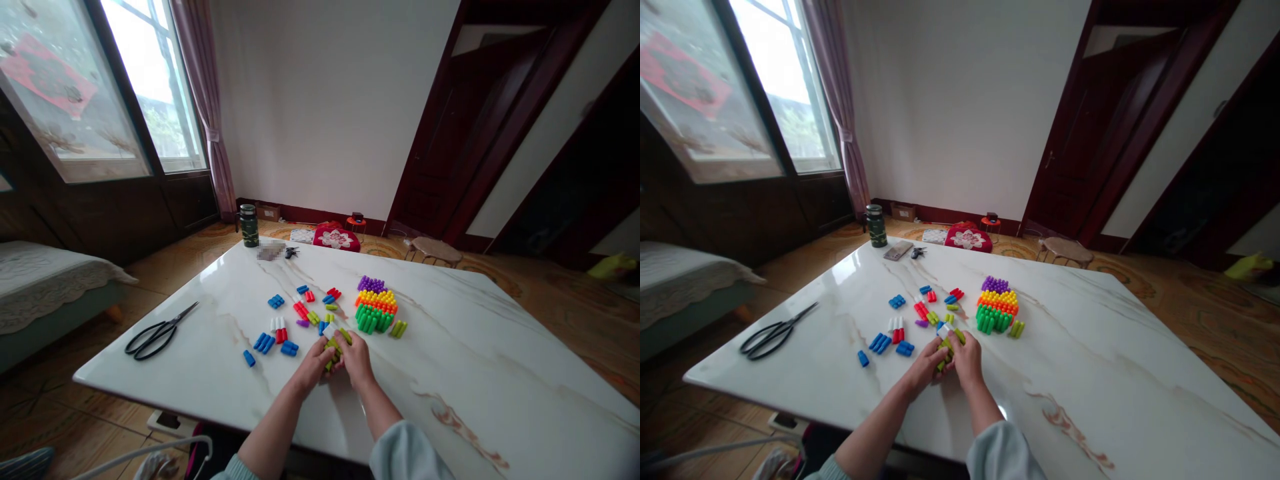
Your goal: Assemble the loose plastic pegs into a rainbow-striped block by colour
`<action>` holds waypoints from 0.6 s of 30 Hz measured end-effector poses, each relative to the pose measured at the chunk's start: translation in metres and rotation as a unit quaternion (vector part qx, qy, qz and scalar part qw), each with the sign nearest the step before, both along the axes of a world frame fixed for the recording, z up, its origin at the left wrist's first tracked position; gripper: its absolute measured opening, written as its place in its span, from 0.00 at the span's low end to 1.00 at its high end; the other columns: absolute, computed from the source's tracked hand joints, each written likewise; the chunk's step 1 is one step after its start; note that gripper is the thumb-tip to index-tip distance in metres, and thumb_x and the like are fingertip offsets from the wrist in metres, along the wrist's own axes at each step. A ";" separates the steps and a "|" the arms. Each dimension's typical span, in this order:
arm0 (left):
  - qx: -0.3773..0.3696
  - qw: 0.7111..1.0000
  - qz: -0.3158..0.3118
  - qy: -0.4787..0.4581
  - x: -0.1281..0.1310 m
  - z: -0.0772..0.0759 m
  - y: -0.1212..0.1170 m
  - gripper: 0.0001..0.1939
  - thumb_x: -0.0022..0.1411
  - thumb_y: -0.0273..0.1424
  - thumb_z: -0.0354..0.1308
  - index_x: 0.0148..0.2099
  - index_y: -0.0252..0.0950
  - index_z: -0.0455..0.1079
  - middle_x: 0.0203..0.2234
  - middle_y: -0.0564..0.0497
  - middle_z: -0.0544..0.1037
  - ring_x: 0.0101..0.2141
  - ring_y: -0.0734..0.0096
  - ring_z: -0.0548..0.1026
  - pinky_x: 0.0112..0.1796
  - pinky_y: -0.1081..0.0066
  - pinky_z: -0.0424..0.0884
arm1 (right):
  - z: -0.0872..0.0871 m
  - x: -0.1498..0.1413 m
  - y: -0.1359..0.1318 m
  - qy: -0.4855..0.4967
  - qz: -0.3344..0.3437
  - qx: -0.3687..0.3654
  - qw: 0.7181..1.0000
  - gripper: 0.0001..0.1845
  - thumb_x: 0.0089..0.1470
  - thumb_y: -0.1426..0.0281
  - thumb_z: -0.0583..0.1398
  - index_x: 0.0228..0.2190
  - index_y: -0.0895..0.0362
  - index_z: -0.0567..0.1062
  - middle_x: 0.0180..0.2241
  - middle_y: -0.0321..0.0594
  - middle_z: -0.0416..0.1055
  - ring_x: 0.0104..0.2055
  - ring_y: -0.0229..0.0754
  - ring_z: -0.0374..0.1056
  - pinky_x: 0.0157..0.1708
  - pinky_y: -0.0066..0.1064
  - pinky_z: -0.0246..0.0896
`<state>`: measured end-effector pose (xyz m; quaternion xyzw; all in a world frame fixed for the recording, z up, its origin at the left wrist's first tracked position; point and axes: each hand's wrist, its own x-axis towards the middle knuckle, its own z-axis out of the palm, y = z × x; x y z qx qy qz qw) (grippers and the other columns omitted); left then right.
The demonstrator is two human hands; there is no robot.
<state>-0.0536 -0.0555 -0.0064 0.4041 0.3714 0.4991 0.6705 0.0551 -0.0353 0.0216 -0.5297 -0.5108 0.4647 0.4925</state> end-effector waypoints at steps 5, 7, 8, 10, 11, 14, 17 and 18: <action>0.029 0.999 0.020 0.029 0.002 0.002 -0.001 0.28 0.55 0.53 0.58 0.46 0.35 0.64 0.20 0.57 0.68 0.15 0.82 0.60 0.16 0.81 0.49 | 0.001 -0.003 -0.010 0.147 0.005 -0.064 0.987 0.25 0.43 0.47 0.64 0.26 0.55 0.66 0.16 0.25 0.56 0.15 0.31 0.50 0.14 0.24 0.53; 0.051 0.998 0.021 0.043 -0.002 0.007 -0.003 0.30 0.56 0.54 0.56 0.49 0.34 0.64 0.20 0.58 0.67 0.15 0.82 0.58 0.16 0.80 0.50 | 0.007 0.003 -0.013 0.145 0.034 -0.089 0.985 0.27 0.41 0.46 0.65 0.27 0.56 0.67 0.17 0.26 0.56 0.17 0.30 0.50 0.15 0.23 0.51; 0.070 0.996 0.017 0.058 -0.005 0.011 -0.005 0.30 0.57 0.54 0.55 0.50 0.34 0.65 0.20 0.57 0.67 0.16 0.82 0.59 0.17 0.79 0.52 | 0.010 0.008 -0.014 0.128 0.046 -0.092 0.986 0.27 0.41 0.45 0.64 0.27 0.56 0.68 0.18 0.27 0.57 0.18 0.30 0.51 0.16 0.22 0.49; 0.125 0.985 -0.005 0.120 -0.011 0.025 -0.008 0.27 0.59 0.51 0.54 0.48 0.32 0.68 0.22 0.55 0.69 0.19 0.79 0.62 0.20 0.78 0.56 | 0.019 0.017 -0.016 0.081 0.072 -0.071 0.992 0.28 0.44 0.43 0.62 0.27 0.57 0.70 0.18 0.29 0.58 0.20 0.32 0.53 0.17 0.22 0.47; 0.164 0.971 -0.026 0.172 -0.015 0.034 -0.010 0.24 0.60 0.48 0.55 0.44 0.32 0.70 0.25 0.52 0.71 0.23 0.76 0.66 0.24 0.76 0.60 | 0.025 0.021 -0.016 0.057 0.082 -0.045 0.994 0.28 0.45 0.43 0.62 0.27 0.58 0.70 0.19 0.30 0.60 0.21 0.32 0.54 0.19 0.23 0.48; 0.253 0.920 -0.041 0.297 -0.019 0.062 -0.016 0.15 0.60 0.40 0.57 0.35 0.32 0.74 0.26 0.51 0.73 0.28 0.72 0.67 0.30 0.73 0.63 | 0.040 0.025 -0.020 -0.009 0.098 0.046 0.994 0.25 0.48 0.47 0.62 0.25 0.58 0.70 0.22 0.33 0.63 0.25 0.35 0.57 0.24 0.25 0.54; 0.285 0.897 -0.012 0.338 -0.016 0.083 -0.025 0.11 0.58 0.37 0.58 0.33 0.33 0.73 0.24 0.53 0.71 0.27 0.72 0.66 0.30 0.73 0.61 | 0.053 0.021 -0.027 -0.025 0.064 0.088 0.994 0.22 0.51 0.51 0.62 0.23 0.57 0.68 0.21 0.31 0.60 0.25 0.34 0.56 0.26 0.24 0.55; 0.282 0.899 -0.003 0.334 -0.015 0.087 -0.028 0.11 0.58 0.37 0.59 0.33 0.33 0.73 0.23 0.53 0.71 0.27 0.72 0.66 0.30 0.73 0.61 | 0.056 0.019 -0.029 -0.011 0.044 0.087 0.995 0.21 0.51 0.52 0.62 0.24 0.57 0.68 0.21 0.30 0.59 0.25 0.34 0.55 0.25 0.24 0.54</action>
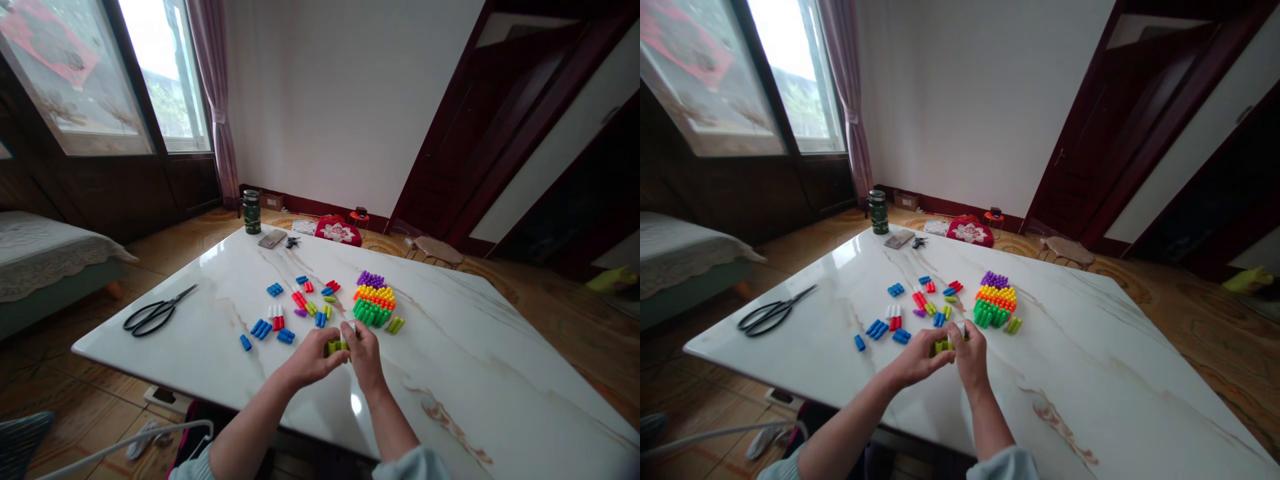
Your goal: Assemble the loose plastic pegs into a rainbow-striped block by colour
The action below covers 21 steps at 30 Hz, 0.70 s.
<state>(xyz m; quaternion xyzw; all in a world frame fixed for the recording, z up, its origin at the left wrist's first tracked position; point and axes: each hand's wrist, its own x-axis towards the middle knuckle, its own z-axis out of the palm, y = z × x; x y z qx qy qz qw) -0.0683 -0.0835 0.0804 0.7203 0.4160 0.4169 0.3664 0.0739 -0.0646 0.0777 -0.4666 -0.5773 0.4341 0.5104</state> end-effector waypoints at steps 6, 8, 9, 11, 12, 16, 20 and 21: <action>-0.200 0.953 0.016 -0.228 0.004 -0.004 -0.016 0.18 0.57 0.46 0.58 0.30 0.35 0.64 0.17 0.57 0.64 0.19 0.78 0.61 0.21 0.77 0.57 | 0.016 -0.005 -0.014 0.094 0.072 -0.109 0.987 0.23 0.48 0.54 0.64 0.19 0.56 0.62 0.16 0.26 0.54 0.18 0.30 0.48 0.17 0.23 0.46; -0.254 0.922 0.055 -0.287 0.005 -0.006 -0.019 0.22 0.56 0.49 0.58 0.30 0.35 0.62 0.16 0.59 0.61 0.17 0.81 0.57 0.18 0.79 0.53 | 0.018 -0.003 -0.016 0.060 0.113 -0.118 0.985 0.22 0.48 0.55 0.64 0.19 0.56 0.63 0.15 0.26 0.52 0.17 0.29 0.45 0.16 0.22 0.42; -0.264 0.913 0.072 -0.302 0.006 -0.006 -0.021 0.23 0.55 0.50 0.59 0.29 0.35 0.62 0.16 0.60 0.60 0.16 0.82 0.56 0.18 0.79 0.51 | 0.018 -0.002 -0.015 0.043 0.106 -0.104 0.988 0.21 0.48 0.56 0.65 0.19 0.57 0.63 0.15 0.26 0.52 0.17 0.28 0.45 0.16 0.22 0.42; -0.272 0.908 0.079 -0.307 0.008 -0.005 -0.025 0.24 0.53 0.51 0.60 0.28 0.35 0.61 0.16 0.60 0.60 0.16 0.83 0.56 0.17 0.80 0.49 | 0.014 -0.001 -0.011 0.038 0.025 -0.058 0.997 0.22 0.47 0.56 0.65 0.19 0.57 0.63 0.17 0.27 0.54 0.19 0.29 0.48 0.17 0.21 0.46; -0.280 0.910 0.071 -0.296 0.008 -0.004 -0.027 0.25 0.53 0.52 0.61 0.28 0.35 0.61 0.15 0.59 0.61 0.16 0.83 0.56 0.17 0.80 0.49 | 0.011 0.000 -0.006 0.055 -0.042 -0.045 0.997 0.22 0.47 0.55 0.64 0.18 0.56 0.62 0.17 0.27 0.54 0.19 0.29 0.49 0.16 0.21 0.47; -0.318 0.902 0.075 -0.283 0.006 -0.009 -0.033 0.26 0.52 0.53 0.60 0.29 0.33 0.64 0.15 0.57 0.63 0.14 0.85 0.56 0.16 0.80 0.44 | -0.014 -0.003 0.018 0.138 -0.201 -0.081 0.966 0.25 0.42 0.51 0.65 0.18 0.54 0.59 0.14 0.24 0.52 0.15 0.28 0.45 0.12 0.21 0.41; -0.306 0.844 0.173 -0.404 -0.004 -0.027 -0.023 0.24 0.52 0.51 0.61 0.35 0.34 0.65 0.19 0.59 0.63 0.14 0.87 0.55 0.17 0.81 0.41 | -0.045 -0.018 0.043 0.068 -0.092 -0.170 0.979 0.28 0.35 0.48 0.67 0.16 0.54 0.60 0.10 0.24 0.53 0.12 0.28 0.47 0.10 0.21 0.43; -0.307 0.831 0.181 -0.428 -0.007 -0.031 -0.019 0.24 0.52 0.51 0.61 0.37 0.34 0.65 0.21 0.58 0.65 0.14 0.87 0.56 0.17 0.81 0.41 | -0.049 -0.022 0.049 0.054 -0.082 -0.177 0.979 0.28 0.35 0.47 0.67 0.16 0.55 0.62 0.10 0.25 0.55 0.12 0.29 0.50 0.10 0.22 0.47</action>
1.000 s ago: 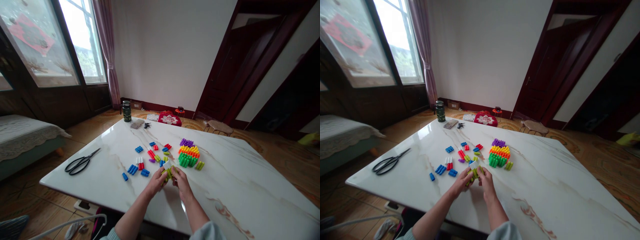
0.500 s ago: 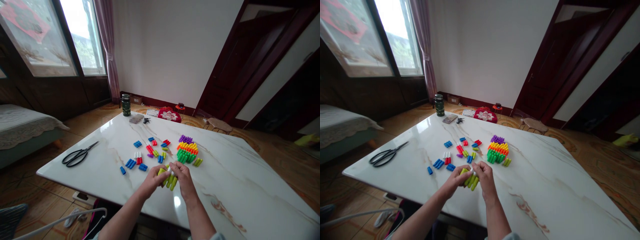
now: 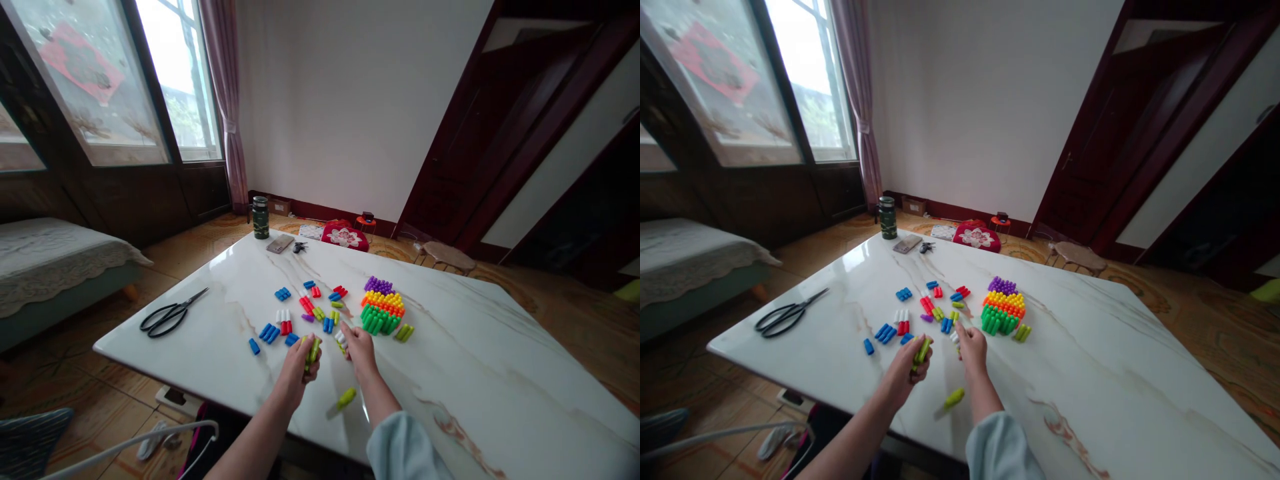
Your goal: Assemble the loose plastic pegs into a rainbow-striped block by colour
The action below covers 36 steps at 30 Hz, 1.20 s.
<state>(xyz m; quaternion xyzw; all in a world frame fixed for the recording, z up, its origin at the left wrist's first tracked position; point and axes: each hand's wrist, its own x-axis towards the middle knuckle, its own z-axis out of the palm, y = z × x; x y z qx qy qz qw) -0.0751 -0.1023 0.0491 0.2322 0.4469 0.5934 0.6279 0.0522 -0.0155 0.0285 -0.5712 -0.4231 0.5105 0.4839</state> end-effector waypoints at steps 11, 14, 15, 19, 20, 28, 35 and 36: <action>0.099 0.981 0.125 0.113 -0.007 -0.038 0.025 0.23 0.56 0.50 0.57 0.43 0.37 0.67 0.23 0.57 0.68 0.19 0.80 0.63 0.19 0.80 0.57 | -0.010 0.011 -0.126 -0.380 0.189 0.380 0.822 0.18 0.52 0.61 0.63 0.45 0.53 0.73 0.51 0.47 0.68 0.51 0.52 0.64 0.50 0.44 0.61; 0.115 0.979 0.112 0.127 -0.006 -0.038 0.024 0.22 0.58 0.49 0.57 0.43 0.36 0.67 0.22 0.57 0.68 0.18 0.81 0.62 0.18 0.80 0.55 | -0.037 0.003 -0.170 -0.411 0.268 0.464 0.738 0.06 0.50 0.73 0.62 0.33 0.53 0.74 0.54 0.43 0.66 0.53 0.51 0.62 0.48 0.42 0.60; 0.114 0.979 0.110 0.131 -0.007 -0.037 0.024 0.22 0.58 0.49 0.57 0.43 0.36 0.68 0.22 0.57 0.68 0.18 0.81 0.62 0.18 0.81 0.55 | -0.042 -0.001 -0.174 -0.408 0.274 0.453 0.744 0.05 0.50 0.76 0.61 0.31 0.54 0.74 0.54 0.43 0.67 0.52 0.50 0.62 0.47 0.42 0.60; 0.103 0.985 0.084 0.114 -0.010 -0.035 0.022 0.23 0.57 0.50 0.57 0.43 0.36 0.67 0.22 0.56 0.69 0.19 0.80 0.64 0.19 0.80 0.56 | -0.031 -0.008 -0.162 -0.297 0.295 0.368 0.830 0.07 0.54 0.76 0.58 0.33 0.54 0.74 0.42 0.42 0.71 0.43 0.45 0.66 0.43 0.39 0.63; 0.102 0.986 0.078 0.110 -0.011 -0.035 0.022 0.23 0.57 0.51 0.57 0.43 0.36 0.67 0.22 0.56 0.69 0.19 0.79 0.64 0.19 0.80 0.56 | -0.024 -0.006 -0.158 -0.253 0.304 0.352 0.848 0.07 0.55 0.75 0.58 0.34 0.53 0.74 0.40 0.42 0.72 0.42 0.45 0.67 0.43 0.38 0.63; 0.124 0.982 0.075 0.122 -0.013 -0.041 0.023 0.20 0.59 0.48 0.56 0.43 0.36 0.67 0.22 0.56 0.69 0.19 0.81 0.64 0.19 0.81 0.57 | -0.007 0.030 -0.150 -0.097 0.300 0.196 0.929 0.09 0.60 0.68 0.57 0.32 0.55 0.77 0.37 0.41 0.75 0.42 0.41 0.71 0.45 0.33 0.64; 0.137 0.980 0.068 0.130 -0.013 -0.040 0.023 0.18 0.60 0.47 0.57 0.42 0.36 0.68 0.22 0.55 0.69 0.19 0.81 0.64 0.19 0.81 0.59 | -0.007 0.056 -0.171 -0.140 0.286 0.240 0.917 0.07 0.59 0.70 0.58 0.35 0.55 0.77 0.37 0.42 0.74 0.42 0.42 0.70 0.44 0.34 0.66; 0.140 0.978 0.068 0.139 -0.013 -0.041 0.024 0.17 0.61 0.46 0.56 0.42 0.37 0.68 0.22 0.55 0.69 0.19 0.81 0.64 0.18 0.81 0.59 | -0.007 0.064 -0.172 -0.152 0.283 0.241 0.916 0.06 0.59 0.70 0.59 0.35 0.55 0.77 0.37 0.42 0.74 0.41 0.42 0.71 0.44 0.34 0.67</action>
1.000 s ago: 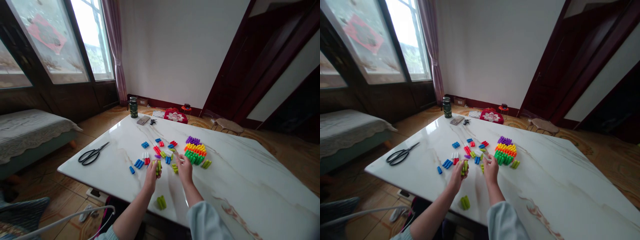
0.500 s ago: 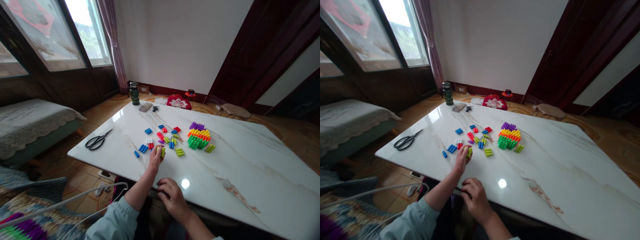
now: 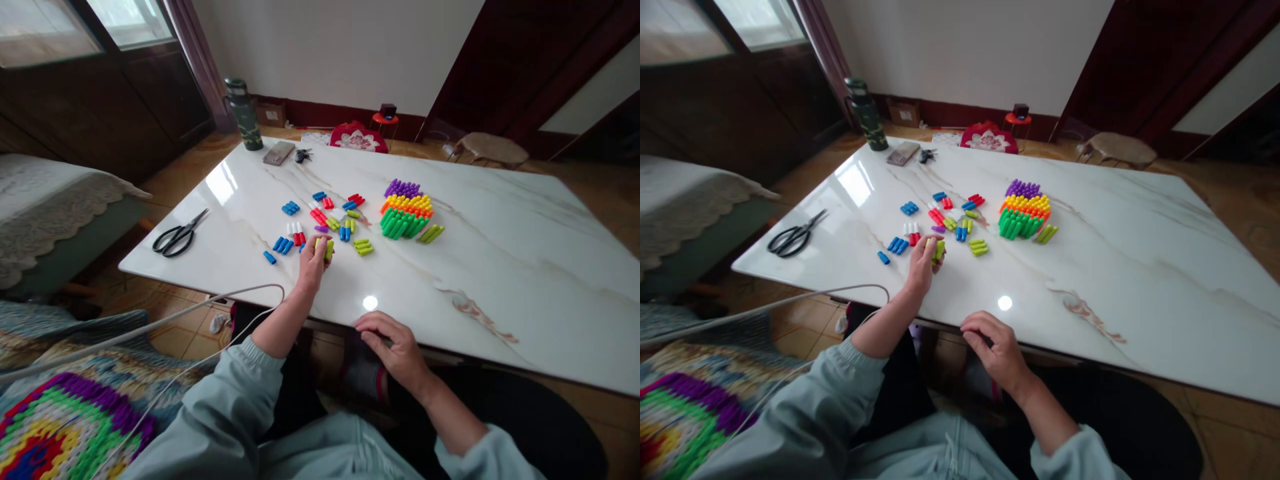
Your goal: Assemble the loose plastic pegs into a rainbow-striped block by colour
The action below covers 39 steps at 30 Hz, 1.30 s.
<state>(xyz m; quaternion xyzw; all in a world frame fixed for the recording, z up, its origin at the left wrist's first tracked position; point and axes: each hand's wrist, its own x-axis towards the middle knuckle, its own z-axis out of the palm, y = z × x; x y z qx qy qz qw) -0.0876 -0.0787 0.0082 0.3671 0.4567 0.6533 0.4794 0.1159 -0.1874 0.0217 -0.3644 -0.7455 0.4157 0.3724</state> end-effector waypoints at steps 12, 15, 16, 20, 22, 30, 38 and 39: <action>0.040 0.995 0.033 0.089 0.005 -0.002 0.003 0.15 0.64 0.42 0.56 0.49 0.41 0.68 0.29 0.53 0.72 0.19 0.79 0.65 0.17 0.79 0.60 | -0.007 0.045 0.020 -0.019 -0.190 -0.111 0.975 0.10 0.60 0.64 0.58 0.36 0.57 0.77 0.28 0.37 0.71 0.20 0.32 0.63 0.18 0.24 0.63; 0.035 0.994 0.039 0.091 0.004 -0.003 0.003 0.14 0.63 0.40 0.55 0.49 0.41 0.69 0.34 0.50 0.74 0.22 0.78 0.68 0.17 0.79 0.61 | -0.005 0.039 0.023 -0.020 -0.193 -0.117 0.974 0.11 0.59 0.63 0.59 0.34 0.58 0.77 0.29 0.38 0.72 0.20 0.31 0.63 0.15 0.22 0.60; 0.035 0.994 0.039 0.092 0.003 -0.003 0.003 0.14 0.63 0.40 0.55 0.49 0.42 0.69 0.36 0.50 0.74 0.23 0.77 0.69 0.17 0.79 0.61 | -0.005 0.039 0.023 -0.015 -0.192 -0.117 0.974 0.11 0.59 0.63 0.59 0.33 0.58 0.77 0.30 0.39 0.72 0.21 0.31 0.64 0.15 0.21 0.61; 0.035 0.994 0.047 0.093 0.002 -0.007 0.003 0.13 0.63 0.37 0.56 0.49 0.42 0.68 0.40 0.50 0.74 0.27 0.76 0.72 0.19 0.79 0.65 | -0.003 0.041 0.026 0.003 -0.180 -0.145 0.973 0.10 0.59 0.65 0.59 0.33 0.58 0.77 0.34 0.40 0.72 0.23 0.32 0.67 0.15 0.22 0.62; 0.035 0.992 0.054 0.105 0.001 -0.009 0.004 0.13 0.62 0.37 0.59 0.49 0.43 0.68 0.41 0.50 0.74 0.27 0.76 0.73 0.19 0.79 0.67 | -0.003 0.044 0.029 0.001 -0.160 -0.170 0.972 0.10 0.59 0.65 0.59 0.33 0.58 0.76 0.34 0.40 0.73 0.23 0.32 0.67 0.14 0.22 0.62; 0.007 0.985 0.058 0.163 0.003 -0.008 0.003 0.17 0.58 0.34 0.64 0.50 0.44 0.68 0.39 0.50 0.77 0.33 0.70 0.78 0.25 0.75 0.76 | -0.004 0.046 0.027 -0.094 -0.146 -0.015 0.985 0.05 0.56 0.73 0.60 0.35 0.55 0.77 0.35 0.42 0.74 0.31 0.39 0.72 0.27 0.27 0.71; -0.016 0.982 0.030 0.184 0.007 -0.001 0.001 0.18 0.60 0.34 0.63 0.51 0.40 0.69 0.34 0.51 0.78 0.29 0.72 0.79 0.24 0.76 0.76 | -0.007 0.045 0.024 -0.119 -0.153 0.029 0.981 0.11 0.54 0.78 0.60 0.39 0.54 0.76 0.37 0.43 0.74 0.36 0.41 0.72 0.34 0.30 0.71; -0.017 0.983 0.027 0.180 0.008 -0.001 0.002 0.18 0.60 0.35 0.63 0.52 0.39 0.69 0.33 0.52 0.78 0.27 0.73 0.78 0.24 0.77 0.75 | -0.008 0.044 0.023 -0.118 -0.154 0.034 0.980 0.11 0.54 0.78 0.60 0.39 0.54 0.76 0.37 0.43 0.74 0.37 0.42 0.72 0.35 0.30 0.70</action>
